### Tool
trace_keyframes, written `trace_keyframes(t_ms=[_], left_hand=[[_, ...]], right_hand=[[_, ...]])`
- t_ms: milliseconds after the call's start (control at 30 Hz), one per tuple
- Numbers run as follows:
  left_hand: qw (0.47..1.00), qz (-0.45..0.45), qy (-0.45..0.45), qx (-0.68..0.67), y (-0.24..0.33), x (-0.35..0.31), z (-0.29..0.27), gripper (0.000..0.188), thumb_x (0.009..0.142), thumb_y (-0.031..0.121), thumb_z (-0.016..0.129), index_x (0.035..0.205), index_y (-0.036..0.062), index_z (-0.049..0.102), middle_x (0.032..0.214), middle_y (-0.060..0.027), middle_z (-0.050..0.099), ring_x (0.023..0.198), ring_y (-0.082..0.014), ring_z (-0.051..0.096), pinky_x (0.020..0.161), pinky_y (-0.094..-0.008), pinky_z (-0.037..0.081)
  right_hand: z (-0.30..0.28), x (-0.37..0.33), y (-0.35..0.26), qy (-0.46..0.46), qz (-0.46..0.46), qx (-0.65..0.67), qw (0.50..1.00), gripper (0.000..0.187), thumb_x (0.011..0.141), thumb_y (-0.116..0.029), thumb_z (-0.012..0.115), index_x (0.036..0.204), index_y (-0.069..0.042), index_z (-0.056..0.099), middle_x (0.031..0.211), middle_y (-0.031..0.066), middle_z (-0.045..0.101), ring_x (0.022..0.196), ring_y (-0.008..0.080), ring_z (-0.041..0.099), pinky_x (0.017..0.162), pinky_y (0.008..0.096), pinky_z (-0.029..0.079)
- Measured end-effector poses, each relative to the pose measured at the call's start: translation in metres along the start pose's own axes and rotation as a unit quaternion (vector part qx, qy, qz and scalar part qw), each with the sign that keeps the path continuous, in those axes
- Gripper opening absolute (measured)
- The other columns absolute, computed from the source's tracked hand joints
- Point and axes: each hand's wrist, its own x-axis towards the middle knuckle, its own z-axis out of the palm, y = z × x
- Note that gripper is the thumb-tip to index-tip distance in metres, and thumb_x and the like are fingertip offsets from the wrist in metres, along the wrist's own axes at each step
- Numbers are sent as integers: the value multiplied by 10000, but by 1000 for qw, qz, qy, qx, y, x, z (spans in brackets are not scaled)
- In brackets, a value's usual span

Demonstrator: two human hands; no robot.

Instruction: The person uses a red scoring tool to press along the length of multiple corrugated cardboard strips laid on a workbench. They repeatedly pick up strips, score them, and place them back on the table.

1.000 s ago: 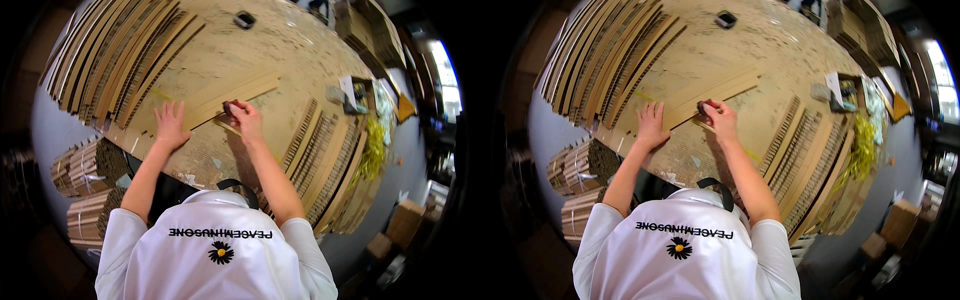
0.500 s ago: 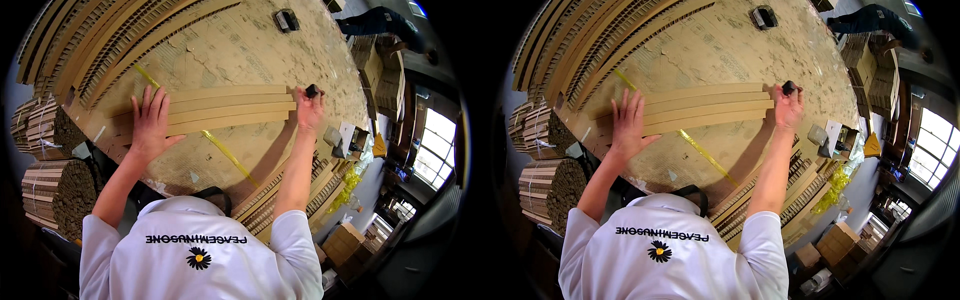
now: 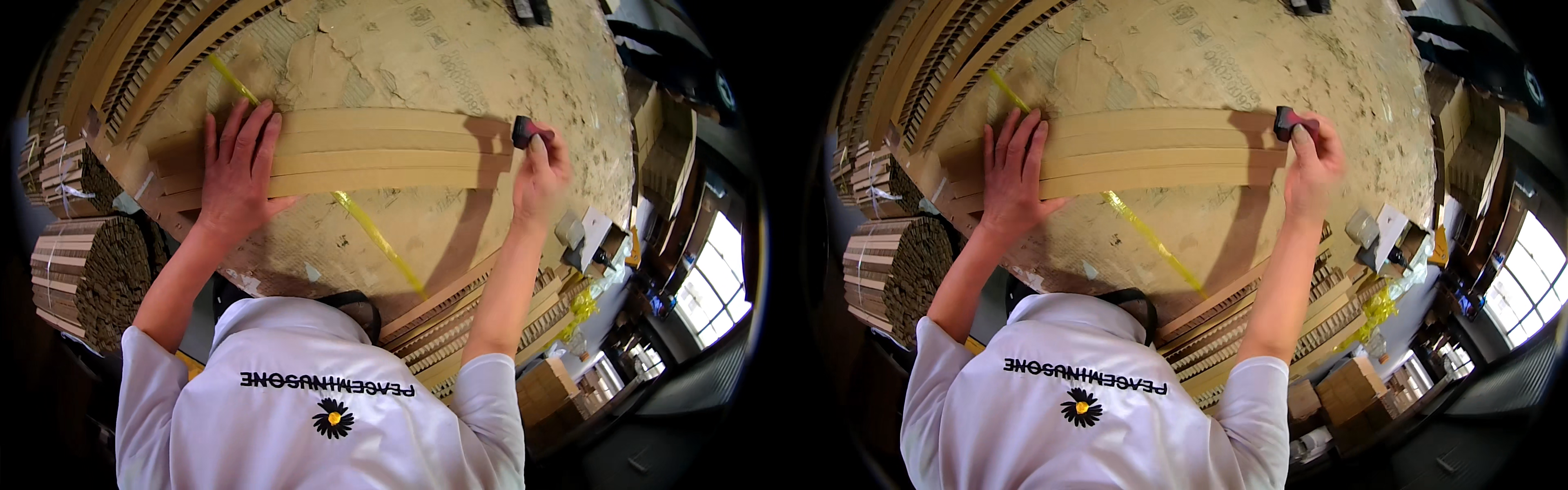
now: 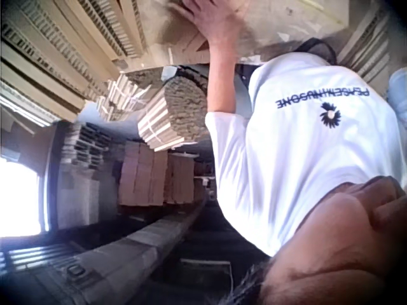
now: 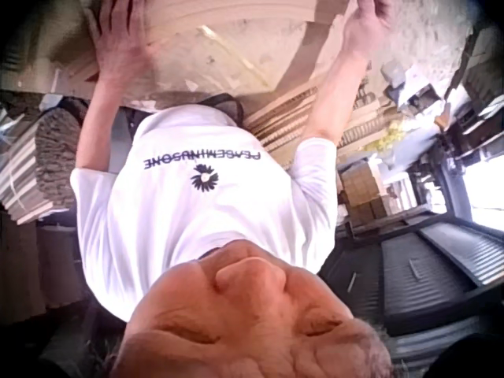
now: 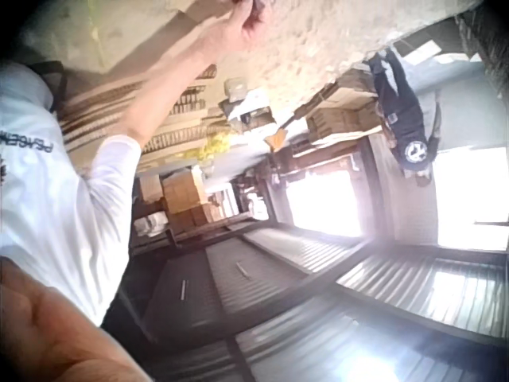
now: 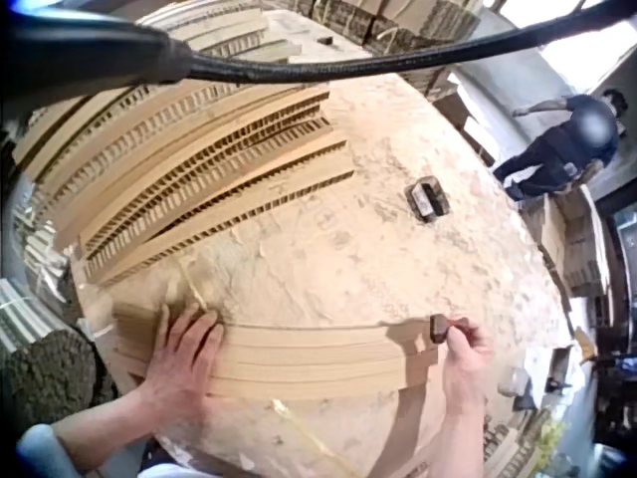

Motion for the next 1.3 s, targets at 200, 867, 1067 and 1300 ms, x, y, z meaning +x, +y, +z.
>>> trace_keyframes(t_ms=[200, 867, 1067, 1300], left_hand=[[1000, -5, -15, 5, -1, 2, 2, 1222, 513, 347, 963, 1556, 49, 399, 1604, -130, 393, 1499, -392, 358, 1248, -646, 214], [1000, -11, -10, -1, 0, 4, -1, 1204, 475, 374, 930, 1525, 39, 445, 1572, -153, 438, 1443, -416, 439, 1214, -660, 269], [1000, -17, -8, -4, 0, 4, 1, 1250, 423, 382, 946, 1526, 63, 450, 1584, -125, 429, 1460, -387, 417, 1221, -648, 271], [1000, -16, -20, -3, -2, 2, 1, 1260, 449, 361, 953, 1547, 56, 417, 1596, -156, 426, 1459, -420, 426, 1219, -666, 258]], right_hand=[[57, -13, -15, -198, -110, -284, 932, 223, 824, 61, 793, 1021, -33, 748, 1005, 83, 672, 906, 183, 632, 783, 300, 514], [82, -5, -1, -279, -152, -384, 867, 244, 808, 106, 795, 1018, -12, 755, 976, 84, 660, 825, 182, 656, 702, 278, 539], [84, -6, 0, -274, -155, -399, 861, 256, 799, 115, 790, 1018, -13, 755, 987, 94, 668, 823, 194, 672, 707, 279, 549], [87, -1, -4, -281, -141, -410, 856, 263, 782, 109, 798, 1004, -28, 763, 968, 91, 677, 809, 203, 682, 698, 285, 555]])
